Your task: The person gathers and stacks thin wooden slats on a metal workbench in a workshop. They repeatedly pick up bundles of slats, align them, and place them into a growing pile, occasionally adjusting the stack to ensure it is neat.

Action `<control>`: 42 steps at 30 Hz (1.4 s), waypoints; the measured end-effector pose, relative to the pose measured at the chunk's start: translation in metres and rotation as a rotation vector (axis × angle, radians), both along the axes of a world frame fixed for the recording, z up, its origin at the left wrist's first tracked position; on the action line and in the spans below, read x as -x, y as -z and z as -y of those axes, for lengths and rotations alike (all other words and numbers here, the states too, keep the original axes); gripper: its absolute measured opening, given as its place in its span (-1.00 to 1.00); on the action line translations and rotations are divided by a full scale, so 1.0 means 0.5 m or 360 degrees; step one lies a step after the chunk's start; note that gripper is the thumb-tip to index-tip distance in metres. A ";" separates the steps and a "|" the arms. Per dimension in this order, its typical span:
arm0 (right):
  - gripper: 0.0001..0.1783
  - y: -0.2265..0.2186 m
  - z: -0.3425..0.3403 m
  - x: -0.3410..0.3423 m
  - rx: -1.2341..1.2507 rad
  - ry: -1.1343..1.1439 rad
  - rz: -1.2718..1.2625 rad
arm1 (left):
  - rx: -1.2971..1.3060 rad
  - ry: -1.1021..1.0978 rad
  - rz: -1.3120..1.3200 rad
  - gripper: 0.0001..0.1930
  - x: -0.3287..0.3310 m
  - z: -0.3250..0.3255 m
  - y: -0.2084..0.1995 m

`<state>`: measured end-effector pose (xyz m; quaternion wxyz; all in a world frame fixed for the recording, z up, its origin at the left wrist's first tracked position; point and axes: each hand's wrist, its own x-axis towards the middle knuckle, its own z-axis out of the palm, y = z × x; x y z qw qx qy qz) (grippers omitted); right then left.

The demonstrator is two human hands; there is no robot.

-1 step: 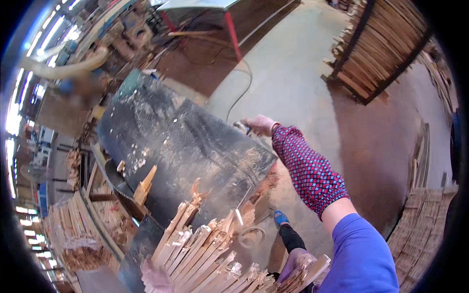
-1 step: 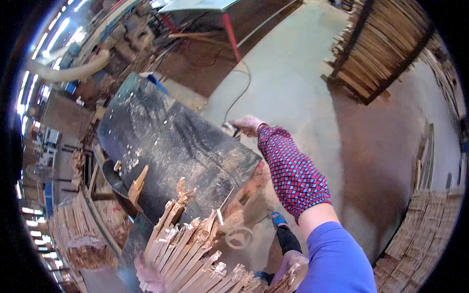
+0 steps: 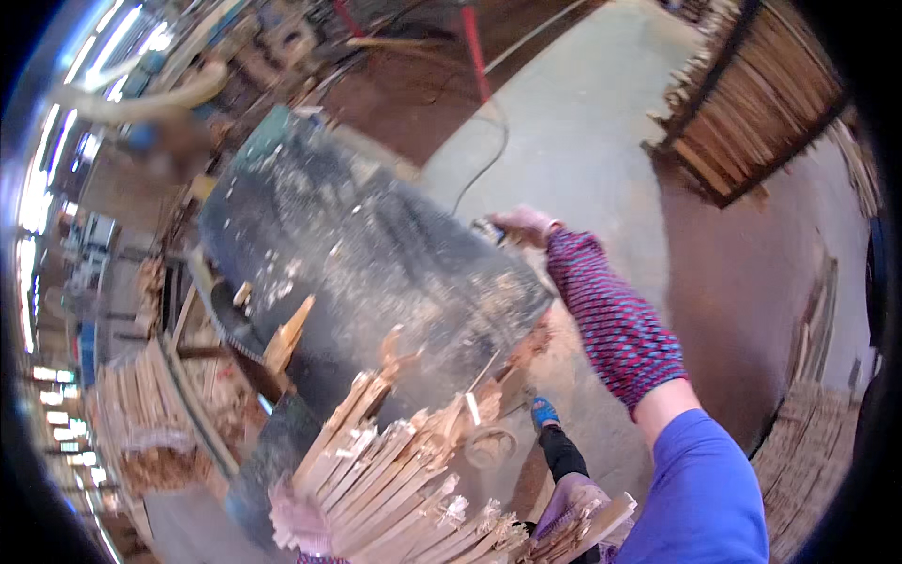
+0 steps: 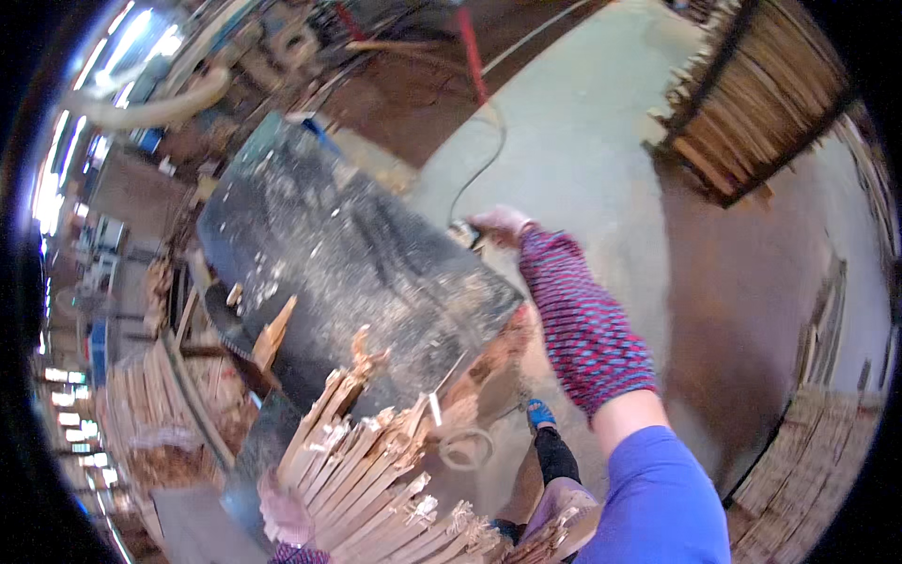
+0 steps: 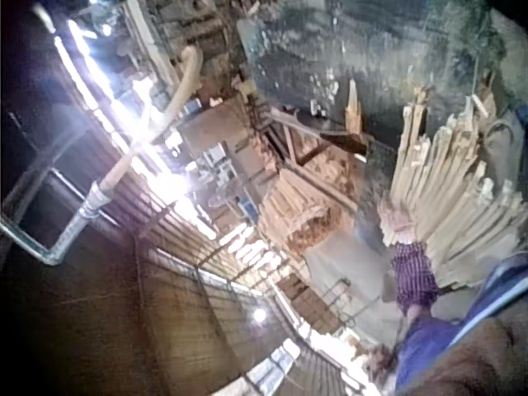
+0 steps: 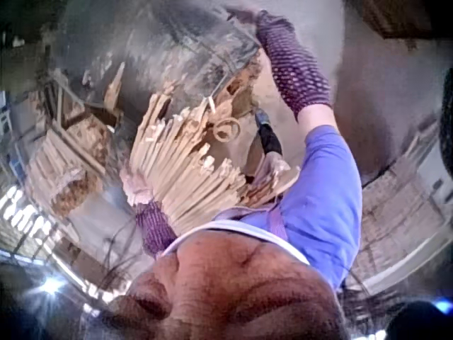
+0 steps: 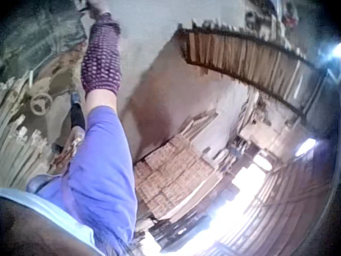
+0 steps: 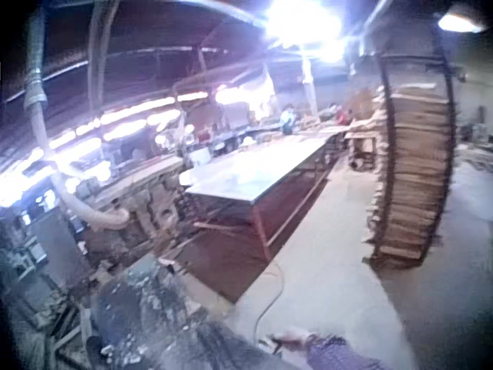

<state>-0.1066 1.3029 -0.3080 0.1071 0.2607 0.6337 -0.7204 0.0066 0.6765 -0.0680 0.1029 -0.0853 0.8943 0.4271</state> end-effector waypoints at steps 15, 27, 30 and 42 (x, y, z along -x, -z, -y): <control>-0.44 -0.160 0.030 0.036 -0.1179 -0.0424 0.0464 | 0.1618 0.0753 -0.0493 -0.31 0.051 0.097 -0.033; -0.61 -0.693 0.351 -0.449 -0.0719 0.0265 -0.0267 | 0.1359 0.0645 -0.0145 -0.23 0.080 0.101 -0.070; -0.72 -0.806 0.591 -0.649 -0.0586 0.0132 -0.0226 | 0.1406 0.0805 -0.0208 -0.19 0.080 0.125 -0.067; -0.41 -0.628 1.232 -0.968 -0.0212 -0.0345 0.0938 | 0.1461 0.0818 -0.0127 -0.33 0.094 0.243 -0.066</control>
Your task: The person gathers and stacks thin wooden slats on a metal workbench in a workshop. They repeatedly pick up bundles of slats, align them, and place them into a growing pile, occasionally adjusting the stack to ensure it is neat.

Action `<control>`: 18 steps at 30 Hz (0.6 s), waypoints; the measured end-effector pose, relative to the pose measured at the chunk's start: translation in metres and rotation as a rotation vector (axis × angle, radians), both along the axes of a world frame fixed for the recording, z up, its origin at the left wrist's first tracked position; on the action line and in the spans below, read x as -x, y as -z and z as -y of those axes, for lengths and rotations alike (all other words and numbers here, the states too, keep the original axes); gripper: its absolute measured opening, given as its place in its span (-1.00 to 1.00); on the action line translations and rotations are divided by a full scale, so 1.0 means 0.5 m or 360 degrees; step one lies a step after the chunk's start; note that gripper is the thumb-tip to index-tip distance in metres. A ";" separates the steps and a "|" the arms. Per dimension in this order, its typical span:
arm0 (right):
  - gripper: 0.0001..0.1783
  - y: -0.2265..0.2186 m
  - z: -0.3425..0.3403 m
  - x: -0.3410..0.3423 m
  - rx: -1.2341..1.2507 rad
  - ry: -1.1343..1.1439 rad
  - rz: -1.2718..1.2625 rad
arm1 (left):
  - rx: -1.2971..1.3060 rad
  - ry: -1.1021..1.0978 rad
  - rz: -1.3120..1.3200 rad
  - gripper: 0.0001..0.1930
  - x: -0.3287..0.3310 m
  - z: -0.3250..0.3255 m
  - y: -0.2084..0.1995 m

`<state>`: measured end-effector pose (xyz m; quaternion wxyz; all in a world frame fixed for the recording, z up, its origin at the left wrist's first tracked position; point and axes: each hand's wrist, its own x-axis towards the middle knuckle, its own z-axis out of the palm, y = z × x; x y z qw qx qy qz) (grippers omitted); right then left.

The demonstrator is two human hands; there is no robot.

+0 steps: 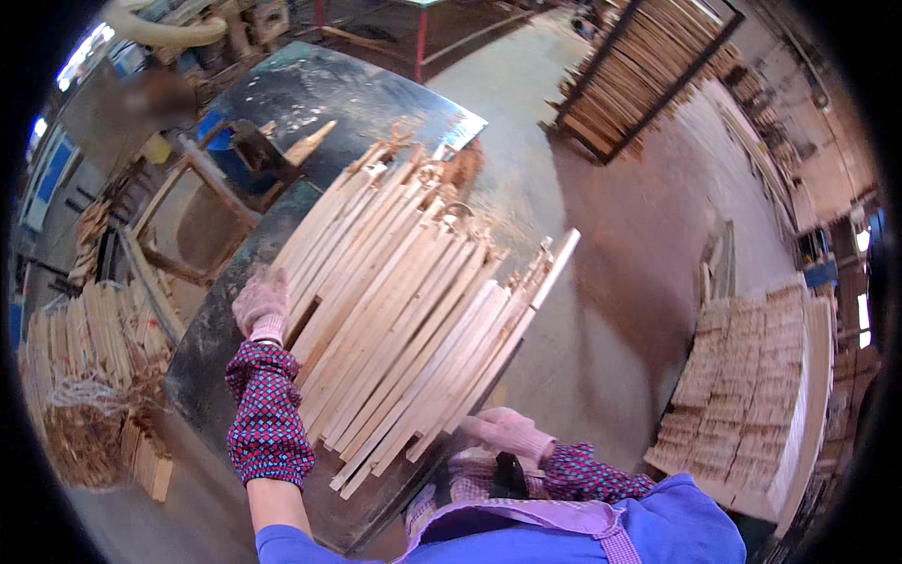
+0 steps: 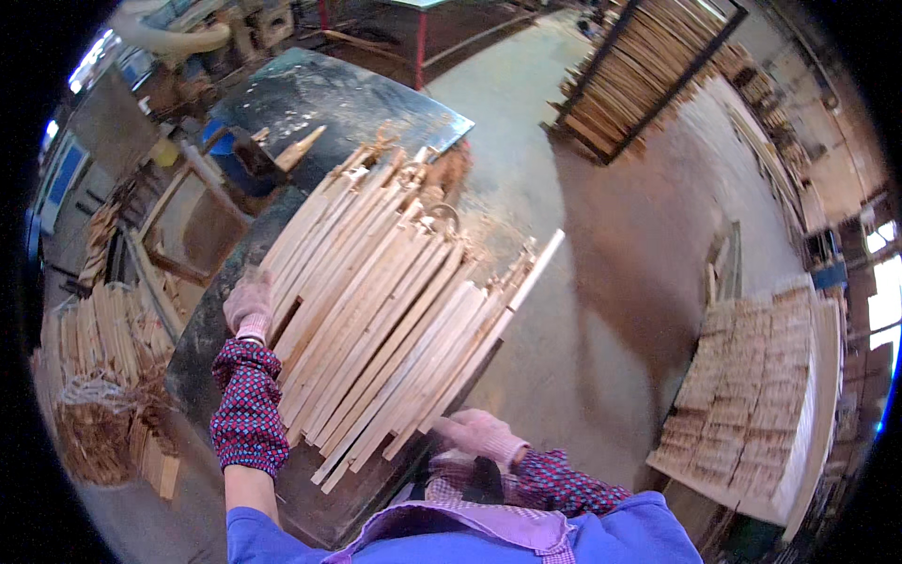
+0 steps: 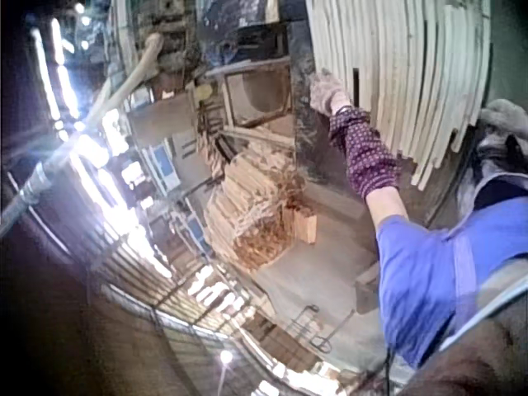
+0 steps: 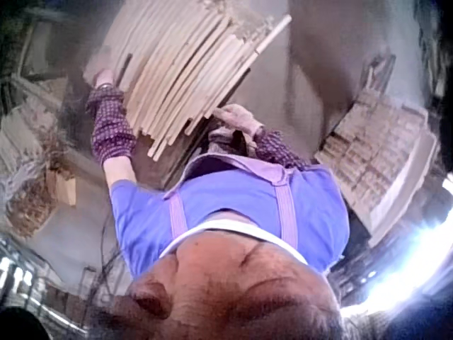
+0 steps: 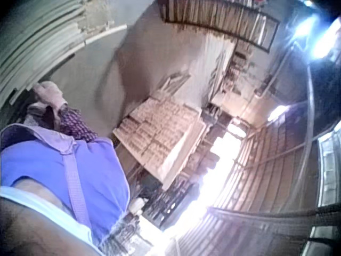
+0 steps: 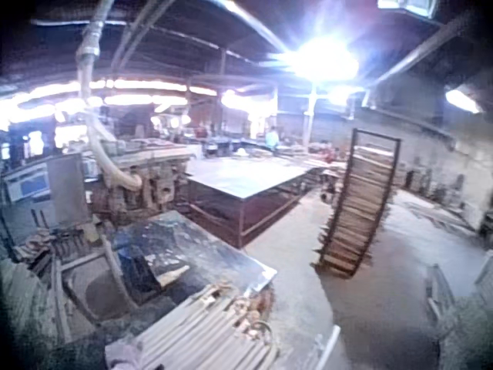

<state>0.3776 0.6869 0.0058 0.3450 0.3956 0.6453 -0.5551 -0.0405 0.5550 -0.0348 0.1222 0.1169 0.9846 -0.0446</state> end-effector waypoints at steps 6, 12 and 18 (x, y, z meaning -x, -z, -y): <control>-0.30 0.082 0.049 -0.005 -0.0321 -0.0198 -0.0312 | 0.0064 0.0013 -0.0056 -0.34 -0.031 -0.012 -0.014; -0.18 0.036 0.058 0.032 -0.0244 0.0173 -0.0048 | 0.0042 0.0002 -0.0103 -0.32 -0.030 -0.017 -0.028; -0.17 0.081 0.066 0.034 -0.0109 0.0219 0.0041 | 0.0037 0.0012 -0.0130 -0.32 -0.021 0.000 -0.028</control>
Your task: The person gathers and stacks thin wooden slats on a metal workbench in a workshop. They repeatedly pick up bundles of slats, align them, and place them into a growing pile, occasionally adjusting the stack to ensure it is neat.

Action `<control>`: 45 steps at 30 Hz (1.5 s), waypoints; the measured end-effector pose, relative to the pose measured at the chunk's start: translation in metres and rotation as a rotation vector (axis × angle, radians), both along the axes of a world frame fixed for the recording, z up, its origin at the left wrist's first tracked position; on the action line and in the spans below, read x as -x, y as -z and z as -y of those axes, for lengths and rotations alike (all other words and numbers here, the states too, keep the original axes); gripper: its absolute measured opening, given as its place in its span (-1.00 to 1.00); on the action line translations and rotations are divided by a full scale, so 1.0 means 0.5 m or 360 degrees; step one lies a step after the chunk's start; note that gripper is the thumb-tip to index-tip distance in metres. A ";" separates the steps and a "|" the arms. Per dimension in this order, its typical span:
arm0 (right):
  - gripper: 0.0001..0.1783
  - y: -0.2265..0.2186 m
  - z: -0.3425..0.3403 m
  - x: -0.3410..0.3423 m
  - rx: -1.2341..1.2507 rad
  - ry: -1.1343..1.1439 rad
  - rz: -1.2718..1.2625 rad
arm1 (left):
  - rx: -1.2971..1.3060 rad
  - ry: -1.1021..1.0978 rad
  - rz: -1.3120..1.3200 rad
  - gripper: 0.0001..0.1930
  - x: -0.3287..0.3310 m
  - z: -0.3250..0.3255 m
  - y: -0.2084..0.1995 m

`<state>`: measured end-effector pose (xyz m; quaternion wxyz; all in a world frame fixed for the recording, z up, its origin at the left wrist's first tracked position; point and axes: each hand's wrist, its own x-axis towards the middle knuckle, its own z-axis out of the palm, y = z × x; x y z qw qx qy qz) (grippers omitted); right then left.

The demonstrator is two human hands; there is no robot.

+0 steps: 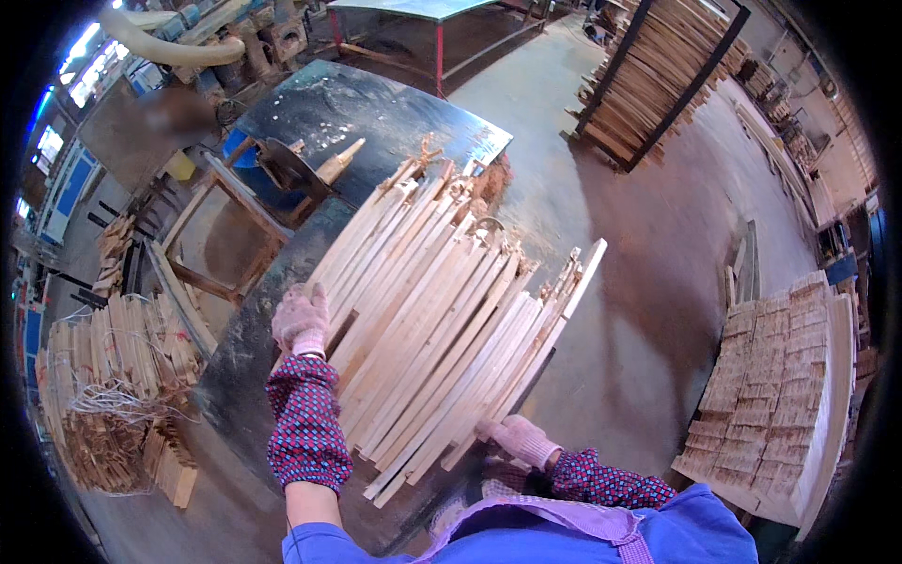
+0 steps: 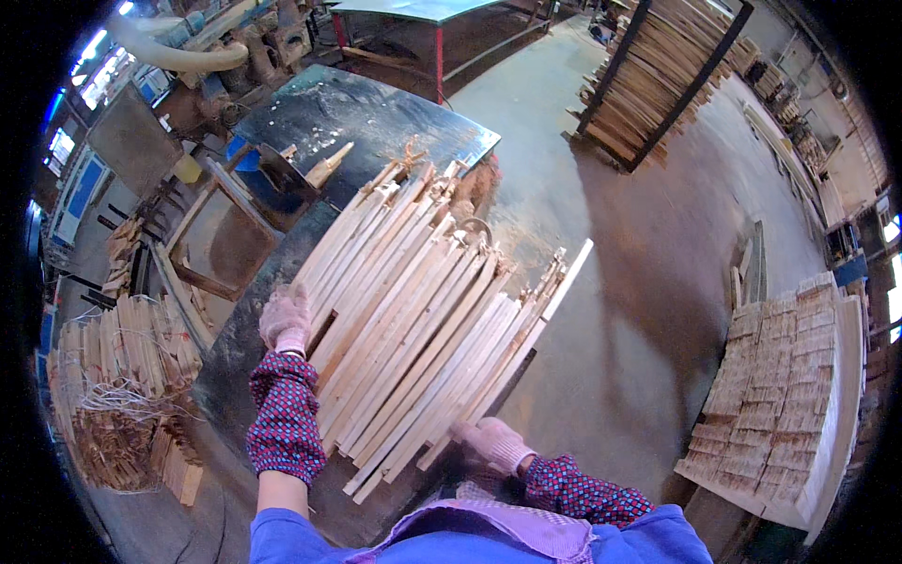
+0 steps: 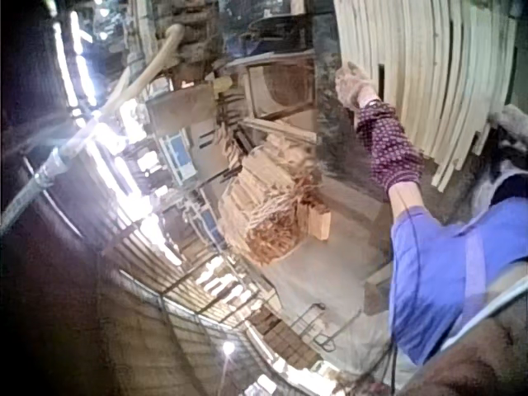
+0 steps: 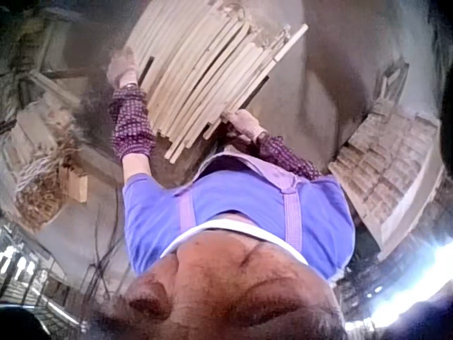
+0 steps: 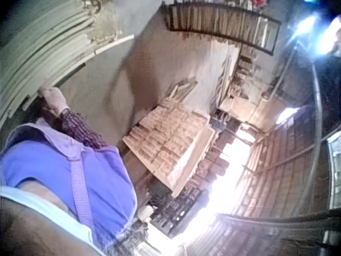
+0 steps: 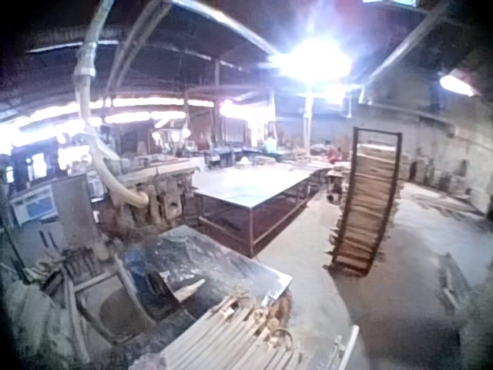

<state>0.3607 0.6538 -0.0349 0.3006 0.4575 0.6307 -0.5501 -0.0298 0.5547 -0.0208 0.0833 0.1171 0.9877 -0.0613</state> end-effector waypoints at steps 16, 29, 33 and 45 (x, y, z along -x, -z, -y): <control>-0.45 -0.006 -0.005 0.003 -0.0004 0.0022 0.0037 | -0.0215 0.0013 0.0025 -0.39 -0.007 0.009 -0.024; -0.32 0.036 0.013 -0.033 -0.0282 -0.0151 -0.0443 | -0.0221 0.0008 -0.0160 -0.41 -0.022 0.021 -0.006; -0.31 0.050 0.014 -0.031 -0.0130 0.0088 -0.0256 | -0.0153 0.0017 -0.0179 -0.39 -0.028 0.004 -0.011; -0.17 0.055 0.014 -0.033 -0.0238 -0.0080 -0.0306 | -0.0146 0.0038 -0.0212 -0.36 -0.035 0.006 -0.007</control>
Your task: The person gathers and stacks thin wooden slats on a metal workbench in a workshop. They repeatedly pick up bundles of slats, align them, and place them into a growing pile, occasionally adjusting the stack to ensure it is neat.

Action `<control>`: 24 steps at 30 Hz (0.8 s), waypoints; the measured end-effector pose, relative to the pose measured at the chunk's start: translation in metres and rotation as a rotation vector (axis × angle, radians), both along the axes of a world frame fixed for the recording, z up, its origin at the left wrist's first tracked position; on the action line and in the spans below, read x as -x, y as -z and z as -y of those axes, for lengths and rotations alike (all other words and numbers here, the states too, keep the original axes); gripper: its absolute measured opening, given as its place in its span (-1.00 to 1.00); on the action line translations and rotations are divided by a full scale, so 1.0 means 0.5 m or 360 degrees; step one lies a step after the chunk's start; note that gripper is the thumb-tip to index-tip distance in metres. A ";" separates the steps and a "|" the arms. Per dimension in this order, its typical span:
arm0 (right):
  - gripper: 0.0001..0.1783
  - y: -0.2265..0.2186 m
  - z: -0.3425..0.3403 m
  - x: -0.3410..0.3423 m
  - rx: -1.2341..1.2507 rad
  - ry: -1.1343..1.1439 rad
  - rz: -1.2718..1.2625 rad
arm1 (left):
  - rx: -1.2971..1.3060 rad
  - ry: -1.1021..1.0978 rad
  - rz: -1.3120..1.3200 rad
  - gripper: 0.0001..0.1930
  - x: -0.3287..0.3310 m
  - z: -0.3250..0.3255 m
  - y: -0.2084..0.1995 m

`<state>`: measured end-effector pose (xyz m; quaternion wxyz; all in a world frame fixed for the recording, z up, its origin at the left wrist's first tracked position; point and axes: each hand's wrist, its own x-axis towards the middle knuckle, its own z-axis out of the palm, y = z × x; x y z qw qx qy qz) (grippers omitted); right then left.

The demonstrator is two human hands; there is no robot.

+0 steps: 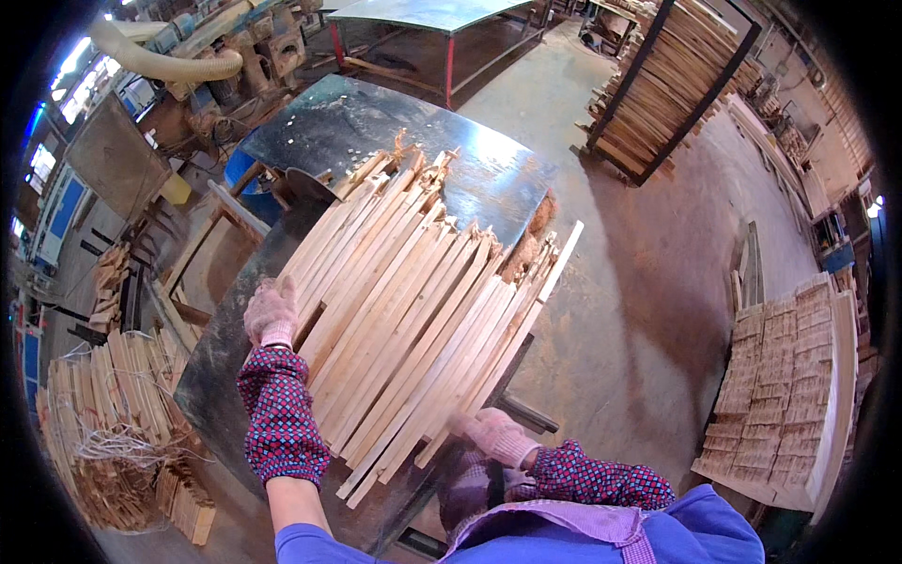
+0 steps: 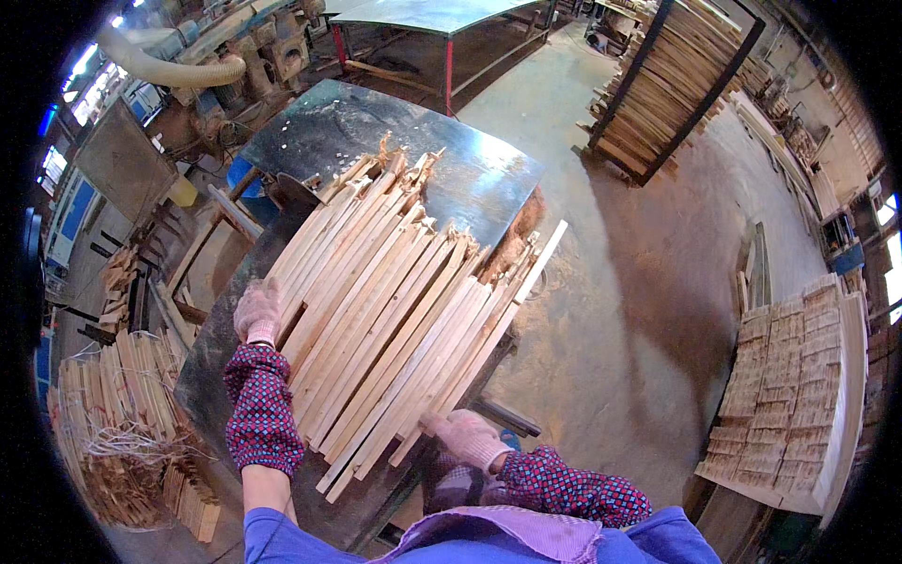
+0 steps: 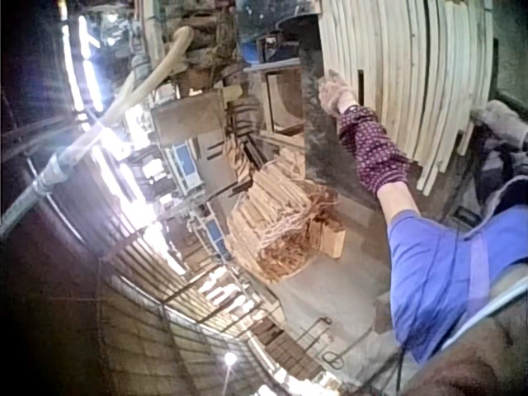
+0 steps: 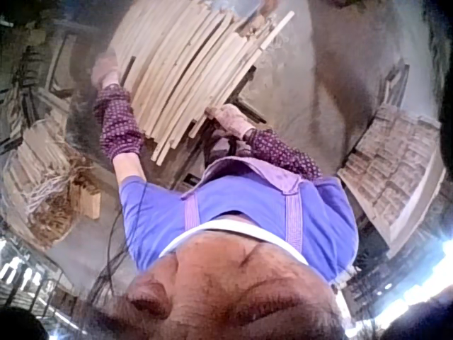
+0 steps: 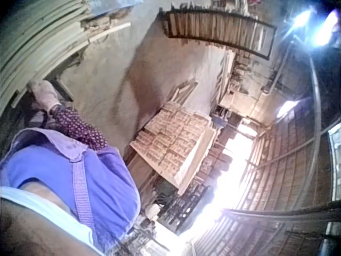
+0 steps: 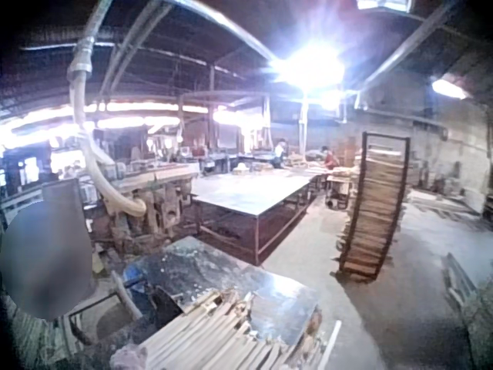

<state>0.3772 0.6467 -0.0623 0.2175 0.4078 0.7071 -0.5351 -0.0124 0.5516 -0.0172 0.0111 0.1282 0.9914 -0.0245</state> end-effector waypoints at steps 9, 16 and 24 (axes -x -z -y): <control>-0.22 -0.073 -0.009 0.012 0.0054 -0.0131 -0.0094 | 0.0002 -0.0058 -0.0069 -0.33 0.005 0.014 0.002; -0.19 -0.052 -0.005 0.006 -0.0003 -0.0062 -0.0127 | -0.0132 -0.0131 -0.0043 -0.32 -0.003 0.007 -0.003; -0.17 -0.014 0.001 0.007 -0.0003 -0.0085 -0.0164 | -0.0074 -0.0072 -0.0119 -0.29 0.036 0.035 0.033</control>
